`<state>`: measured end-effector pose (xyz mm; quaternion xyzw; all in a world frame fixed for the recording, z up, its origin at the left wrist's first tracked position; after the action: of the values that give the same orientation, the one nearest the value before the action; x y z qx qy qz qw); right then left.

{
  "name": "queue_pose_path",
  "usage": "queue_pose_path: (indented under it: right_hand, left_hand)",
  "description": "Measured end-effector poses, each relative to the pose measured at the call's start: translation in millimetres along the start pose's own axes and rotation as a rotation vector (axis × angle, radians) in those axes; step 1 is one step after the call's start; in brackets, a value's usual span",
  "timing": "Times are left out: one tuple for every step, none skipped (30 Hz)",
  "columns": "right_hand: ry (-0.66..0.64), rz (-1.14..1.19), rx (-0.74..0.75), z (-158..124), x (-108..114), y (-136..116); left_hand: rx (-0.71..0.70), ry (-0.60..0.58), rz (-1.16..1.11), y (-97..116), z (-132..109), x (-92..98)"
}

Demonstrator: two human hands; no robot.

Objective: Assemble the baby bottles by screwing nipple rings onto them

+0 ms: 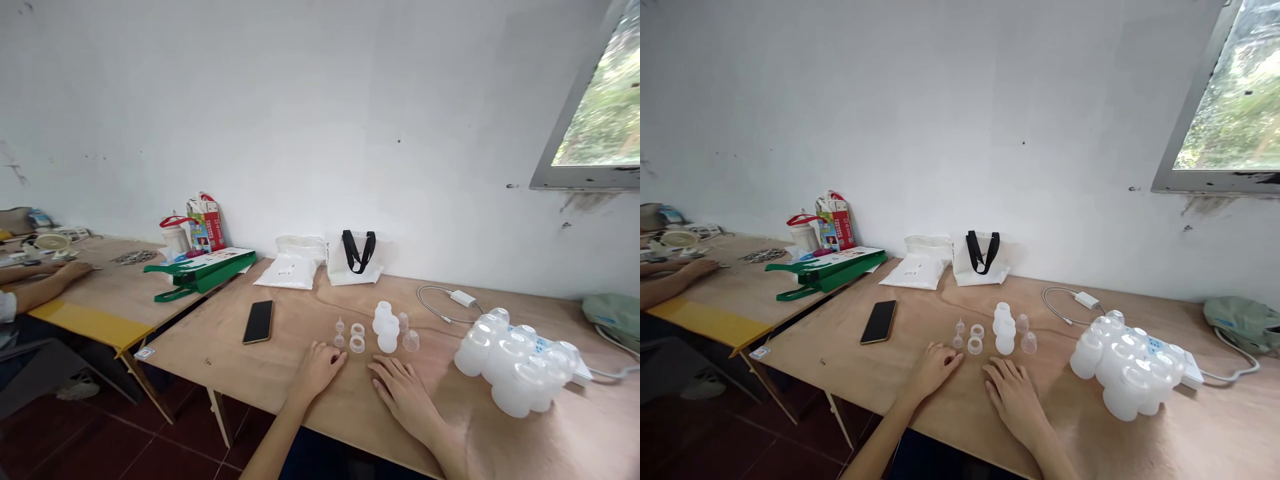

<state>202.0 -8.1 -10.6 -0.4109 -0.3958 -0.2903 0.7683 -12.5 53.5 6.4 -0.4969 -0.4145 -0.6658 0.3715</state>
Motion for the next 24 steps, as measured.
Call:
queue_pose_path:
  right_hand:
    - [-0.003,0.001,-0.003,0.1,-0.2,0.1]
    - [-0.003,0.001,-0.006,0.3,-0.4,0.2]
    - [-0.002,0.001,-0.008,0.5,-0.5,0.3]
    - [0.001,0.001,-0.009,0.7,-0.6,0.3]
    - [0.003,0.003,-0.007,0.9,-0.6,0.2]
    - [0.003,0.004,-0.006,1.0,-0.6,0.1]
    - [0.001,0.005,-0.006,1.0,-0.7,0.0]
    - [-0.001,0.004,-0.008,0.9,-0.7,-0.1]
    - [-0.004,0.004,-0.009,0.7,-0.7,-0.3]
    - [-0.006,0.003,-0.010,0.5,-0.6,-0.6]
    - [-0.006,0.003,-0.011,0.3,-0.4,-1.0]
    - [-0.003,0.002,-0.009,0.2,-0.1,-1.6]
    - [0.000,0.001,-0.007,0.1,0.2,-2.2]
    - [0.004,-0.001,-0.004,0.2,0.6,-2.8]
    - [0.006,-0.004,-0.003,0.3,0.9,-3.4]
    - [0.008,-0.007,-0.005,0.5,1.2,-4.0]
    - [0.008,-0.010,-0.007,0.7,1.5,-4.5]
    - [0.008,-0.012,-0.008,0.9,1.6,-5.0]
    - [0.009,-0.014,-0.010,1.0,1.8,-5.4]
    - [0.012,-0.016,-0.010,1.2,2.0,-5.9]
    - [0.014,-0.019,-0.008,1.3,2.1,-6.4]
    - [0.015,-0.022,-0.006,1.4,2.2,-7.0]
    - [0.016,-0.025,-0.004,1.5,2.3,-7.4]
    - [0.014,-0.028,-0.003,1.6,2.3,-7.8]
  left_hand:
    - [-0.001,-0.002,-0.003,0.0,-0.1,-0.1]
    - [-0.001,-0.005,-0.007,0.1,-0.3,0.0]
    - [-0.002,-0.007,-0.013,0.3,-0.5,0.3]
    - [-0.004,-0.009,-0.019,0.5,-0.7,0.7]
    - [-0.007,-0.006,-0.027,0.7,-0.7,1.4]
    - [-0.007,0.000,-0.040,0.6,-0.5,2.3]
    - [0.000,0.009,-0.064,0.1,-0.1,3.2]
    - [0.020,0.016,-0.103,-1.1,0.6,4.0]
    - [0.055,0.020,-0.155,-2.9,1.4,4.7]
    - [0.097,0.026,-0.214,-5.1,2.2,5.3]
    - [0.140,0.039,-0.268,-7.3,2.8,5.9]
    - [0.179,0.056,-0.308,-9.3,3.1,6.5]
    - [0.203,0.076,-0.331,-10.7,3.0,7.2]
    - [0.211,0.096,-0.339,-11.2,2.6,7.9]
    - [0.202,0.111,-0.341,-10.8,1.9,8.4]
    - [0.182,0.116,-0.340,-9.5,0.9,8.5]
    - [0.154,0.107,-0.338,-7.6,-0.2,8.2]
    - [0.121,0.090,-0.332,-5.2,-1.3,7.7]
    - [0.091,0.071,-0.317,-2.7,-2.2,7.0]
    - [0.070,0.054,-0.292,-0.5,-3.0,6.4]
    - [0.053,0.042,-0.260,1.3,-3.3,5.9]
    - [0.033,0.035,-0.227,2.9,-3.3,5.6]
    - [0.011,0.030,-0.194,4.2,-2.9,5.4]
    - [-0.011,0.024,-0.162,5.2,-2.4,5.3]
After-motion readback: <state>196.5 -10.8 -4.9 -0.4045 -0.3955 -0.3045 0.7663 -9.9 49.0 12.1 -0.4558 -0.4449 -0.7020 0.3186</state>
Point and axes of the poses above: each hand's wrist, its own z-axis towards the middle knuckle, its own x-axis out of the back of the hand, y = z × x, the point moved 3 cm from there along z, towards the middle knuckle, and after that the axes turned 14 degrees about z, right-handed, at the moved point
